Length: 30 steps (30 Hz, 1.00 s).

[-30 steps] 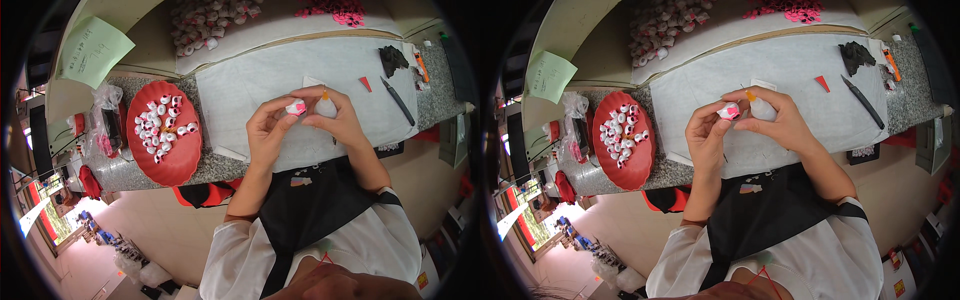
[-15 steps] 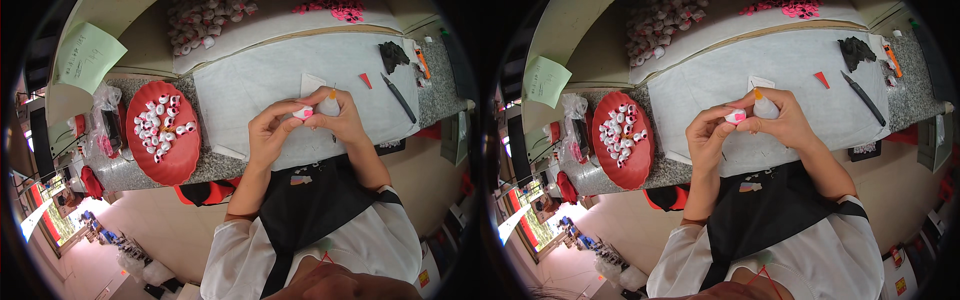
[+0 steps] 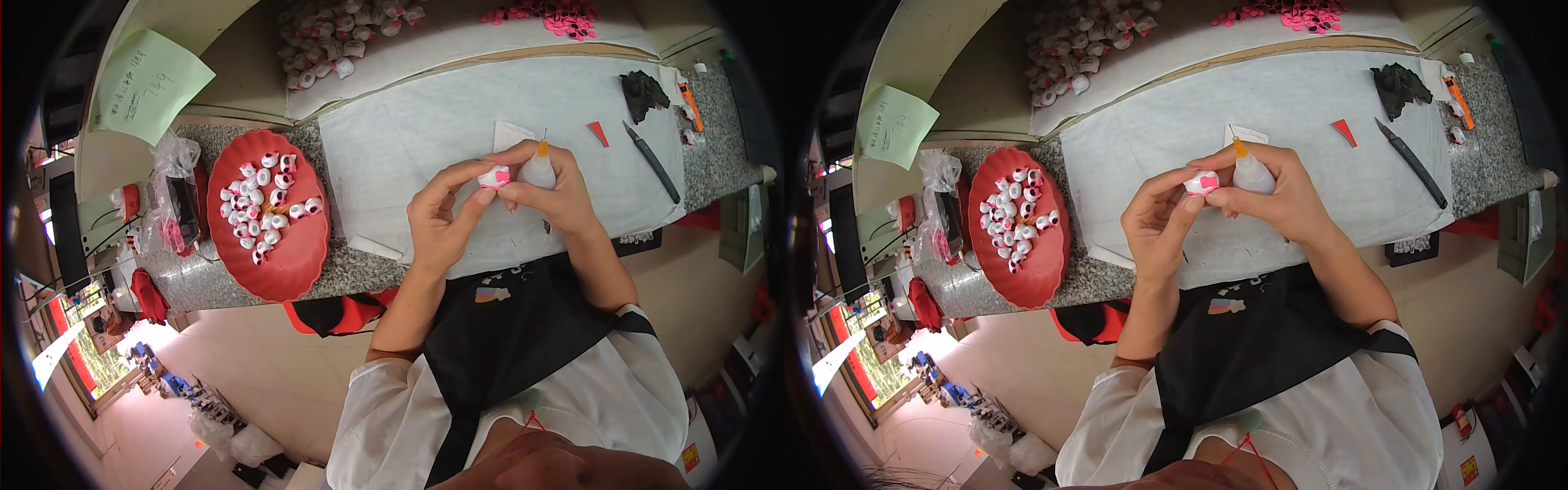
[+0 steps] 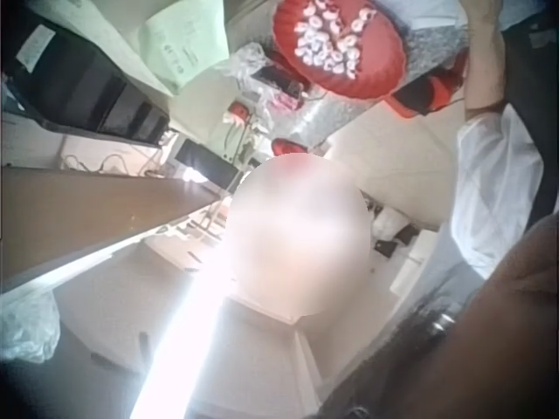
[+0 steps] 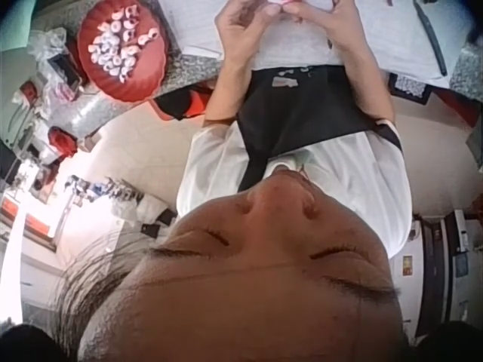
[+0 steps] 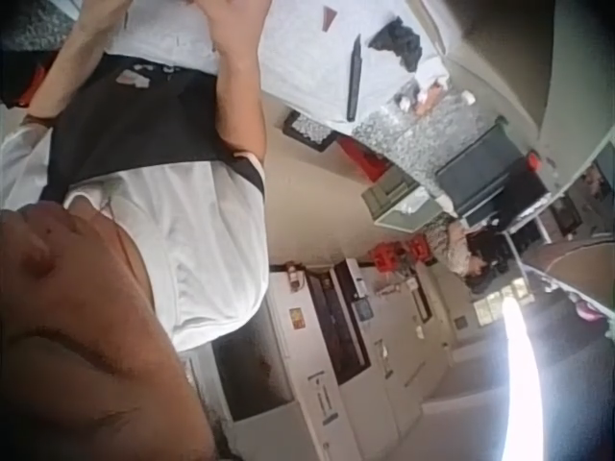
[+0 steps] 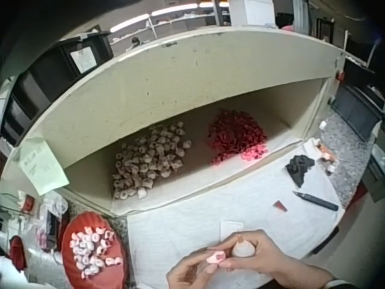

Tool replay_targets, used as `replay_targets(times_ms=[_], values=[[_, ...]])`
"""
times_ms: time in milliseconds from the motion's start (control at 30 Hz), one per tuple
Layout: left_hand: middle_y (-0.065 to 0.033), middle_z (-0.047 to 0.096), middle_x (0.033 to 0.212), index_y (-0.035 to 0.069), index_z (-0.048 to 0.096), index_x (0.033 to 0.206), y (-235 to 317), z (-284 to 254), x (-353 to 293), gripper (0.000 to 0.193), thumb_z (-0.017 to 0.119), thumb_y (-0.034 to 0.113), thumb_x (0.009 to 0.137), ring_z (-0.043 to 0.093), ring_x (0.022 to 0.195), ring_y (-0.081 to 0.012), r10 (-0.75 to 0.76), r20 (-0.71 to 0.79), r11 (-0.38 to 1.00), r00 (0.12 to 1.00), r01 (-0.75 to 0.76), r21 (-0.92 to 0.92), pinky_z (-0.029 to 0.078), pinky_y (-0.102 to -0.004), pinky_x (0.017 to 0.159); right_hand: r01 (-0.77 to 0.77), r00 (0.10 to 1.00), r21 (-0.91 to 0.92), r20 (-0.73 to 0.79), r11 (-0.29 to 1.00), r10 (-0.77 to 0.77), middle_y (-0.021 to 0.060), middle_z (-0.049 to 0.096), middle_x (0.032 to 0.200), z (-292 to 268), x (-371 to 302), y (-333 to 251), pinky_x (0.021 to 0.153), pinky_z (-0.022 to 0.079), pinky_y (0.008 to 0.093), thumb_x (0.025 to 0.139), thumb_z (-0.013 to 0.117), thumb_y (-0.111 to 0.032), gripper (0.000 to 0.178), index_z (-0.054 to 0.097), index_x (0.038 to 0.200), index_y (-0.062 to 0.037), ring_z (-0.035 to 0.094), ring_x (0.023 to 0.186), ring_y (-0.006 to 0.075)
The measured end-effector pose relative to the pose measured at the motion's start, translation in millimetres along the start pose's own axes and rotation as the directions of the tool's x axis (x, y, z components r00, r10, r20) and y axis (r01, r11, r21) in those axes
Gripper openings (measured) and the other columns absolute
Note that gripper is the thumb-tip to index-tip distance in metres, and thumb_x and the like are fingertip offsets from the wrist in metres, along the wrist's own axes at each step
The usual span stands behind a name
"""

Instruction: Apply glue to toy heads and attach small pink bow pieces.

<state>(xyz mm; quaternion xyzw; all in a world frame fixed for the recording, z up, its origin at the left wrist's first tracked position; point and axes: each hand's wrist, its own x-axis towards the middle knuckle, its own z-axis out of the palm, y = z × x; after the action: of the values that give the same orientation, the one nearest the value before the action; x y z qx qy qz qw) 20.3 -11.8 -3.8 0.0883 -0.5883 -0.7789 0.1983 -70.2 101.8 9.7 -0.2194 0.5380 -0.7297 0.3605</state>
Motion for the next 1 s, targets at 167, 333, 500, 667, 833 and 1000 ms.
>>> replay_targets(times_ms=[167, 333, 500, 667, 833, 1000], values=[[-0.0099, 0.052, 0.096, -0.002, 0.05, 0.094, -4.3, -6.6, 1.8, 0.025, 0.055, -0.003, 0.07, 0.048, 0.089, -0.0152, 0.058, 0.125, 0.977, 0.99, -0.031, -0.21, 0.038, -0.0273, 0.079, -0.042, 0.999, 0.035, -0.003, 0.998, 0.043, 0.0081, 0.052, 0.073, 2.9, -0.9, -0.4, 0.045, 0.04, 0.0222, 0.062, 0.058, 0.002, 0.024, 0.052, 0.085, 0.0045, 0.049, 0.054, 0.0115], [-0.0105, 0.053, 0.094, -0.002, 0.049, 0.094, -2.3, -3.6, 1.5, 0.024, 0.055, -0.002, 0.071, 0.049, 0.086, -0.0144, 0.017, 0.127, 0.961, 0.992, 0.019, -0.276, 0.04, -0.0274, 0.076, -0.049, 0.999, 0.027, -0.019, 0.998, 0.049, 0.0086, 0.052, 0.071, 1.9, -7.4, 0.5, 0.044, 0.04, 0.0224, 0.062, 0.058, 0.001, 0.022, 0.052, 0.083, 0.0037, 0.05, 0.054, 0.0123], [-0.0131, 0.054, 0.091, -0.003, 0.048, 0.091, 7.2, -4.9, 3.2, 0.019, 0.052, -0.002, 0.073, 0.051, 0.082, -0.0145, -0.063, 0.132, 0.916, 0.989, 0.11, -0.386, 0.042, -0.0295, 0.074, -0.025, 0.998, -0.022, -0.05, 0.999, 0.024, 0.0064, 0.051, 0.065, 12.0, -2.0, -5.5, 0.045, 0.038, 0.021, 0.064, 0.058, 0.001, 0.022, 0.052, 0.085, 0.0034, 0.048, 0.052, 0.0113], [-0.014, 0.053, 0.092, 0.001, 0.046, 0.095, -5.8, -10.4, 5.0, 0.022, 0.053, 0.002, 0.074, 0.053, 0.082, -0.0171, -0.13, -0.017, 0.883, 0.991, 0.108, -0.457, 0.043, -0.0302, 0.076, -0.051, 0.997, -0.15, -0.062, 0.987, 0.042, 0.0041, 0.052, 0.068, 8.6, 6.5, -18.2, 0.054, 0.039, 0.0221, 0.065, 0.058, 0.0, 0.022, 0.053, 0.086, 0.0014, 0.049, 0.058, 0.011], [-0.016, 0.052, 0.096, 0.003, 0.046, 0.096, -5.1, -8.9, 6.6, 0.021, 0.052, 0.004, 0.075, 0.054, 0.081, -0.0187, -0.156, -0.047, 0.84, 0.987, 0.107, -0.532, 0.043, -0.0296, 0.077, 0.041, 0.965, -0.884, -0.085, 0.465, -0.247, 0.0085, 0.052, 0.073, -18.4, 6.1, -4.2, 0.063, 0.039, 0.0262, 0.062, 0.059, -0.004, 0.02, 0.053, 0.081, 0.0001, 0.052, 0.07, 0.0204], [-0.0128, 0.054, 0.093, 0.003, 0.046, 0.096, -4.1, -8.4, 6.5, 0.024, 0.054, 0.003, 0.073, 0.051, 0.088, -0.0168, -0.164, -0.074, 0.848, 0.984, 0.102, -0.521, 0.042, -0.0324, 0.08, -0.002, 0.982, -0.932, -0.071, 0.363, -0.175, 0.0078, 0.052, 0.072, -21.5, 7.9, -2.9, 0.061, 0.039, 0.0251, 0.063, 0.059, -0.003, 0.015, 0.053, 0.077, 0.0013, 0.051, 0.068, 0.0195]])
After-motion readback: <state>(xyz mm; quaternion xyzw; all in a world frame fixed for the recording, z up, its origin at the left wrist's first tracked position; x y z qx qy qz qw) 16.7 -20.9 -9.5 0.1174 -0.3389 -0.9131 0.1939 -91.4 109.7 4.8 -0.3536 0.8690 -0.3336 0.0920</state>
